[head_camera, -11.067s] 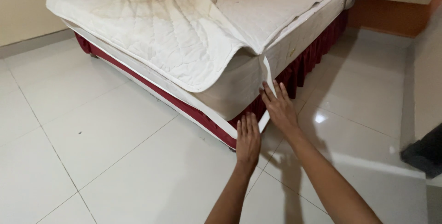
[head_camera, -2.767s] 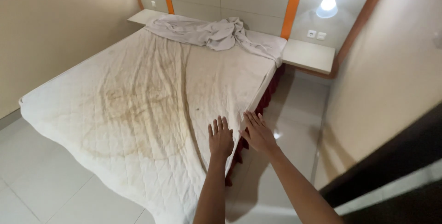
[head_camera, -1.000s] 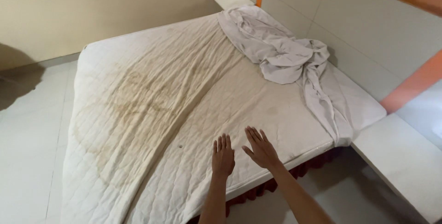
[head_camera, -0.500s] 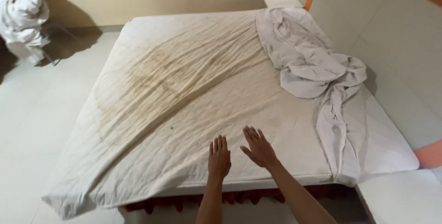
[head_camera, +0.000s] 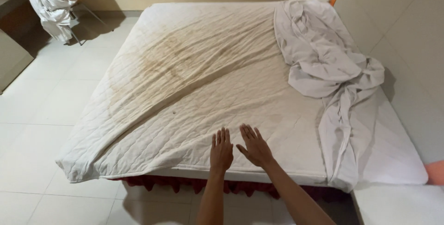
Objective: The person spreads a white quilted mattress protector over a mattress, smoothing it out and tucking the edges under the mattress on all sides.
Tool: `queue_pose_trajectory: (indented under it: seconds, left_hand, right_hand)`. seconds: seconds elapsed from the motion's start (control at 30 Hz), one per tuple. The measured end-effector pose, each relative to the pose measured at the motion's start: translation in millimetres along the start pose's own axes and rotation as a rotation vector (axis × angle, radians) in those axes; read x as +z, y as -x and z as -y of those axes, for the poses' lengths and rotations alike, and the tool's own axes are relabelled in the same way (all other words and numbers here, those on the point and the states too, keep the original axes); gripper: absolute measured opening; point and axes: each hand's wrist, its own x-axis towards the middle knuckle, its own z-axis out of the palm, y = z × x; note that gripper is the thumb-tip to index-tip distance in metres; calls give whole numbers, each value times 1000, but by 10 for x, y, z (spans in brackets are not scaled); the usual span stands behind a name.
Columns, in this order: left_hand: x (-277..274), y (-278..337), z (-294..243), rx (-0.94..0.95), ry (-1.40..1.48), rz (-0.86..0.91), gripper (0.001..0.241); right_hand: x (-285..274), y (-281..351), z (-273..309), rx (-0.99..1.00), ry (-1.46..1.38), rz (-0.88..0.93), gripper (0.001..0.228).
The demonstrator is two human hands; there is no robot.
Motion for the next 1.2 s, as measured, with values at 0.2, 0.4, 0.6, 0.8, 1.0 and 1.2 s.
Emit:
queue_pose_trajectory:
  seconds: [0.2, 0.4, 0.6, 0.8, 1.0, 1.2]
  left_hand:
    - [222, 52, 55, 26, 12, 27, 66]
    - [715, 222, 164, 33, -19, 97, 67]
    - [1660, 181, 112, 7, -88, 208, 76]
    - [2623, 199, -47, -41, -40, 368, 96]
    - [3053, 300, -115, -17, -80, 326, 108]
    - [3615, 349, 152, 104, -192, 68, 100]
  right_hand:
    - [237, 131, -26, 50, -5, -23, 82]
    - [617, 304, -75, 85, 7, 43, 84]
    - [1200, 360, -548, 78, 19, 178, 88]
    - [1918, 519, -1039, 40, 34, 297, 101]
    - [2628, 701, -1429, -93, 118, 282, 115]
    - [2918, 778, -1566, -236, 137, 63, 114]
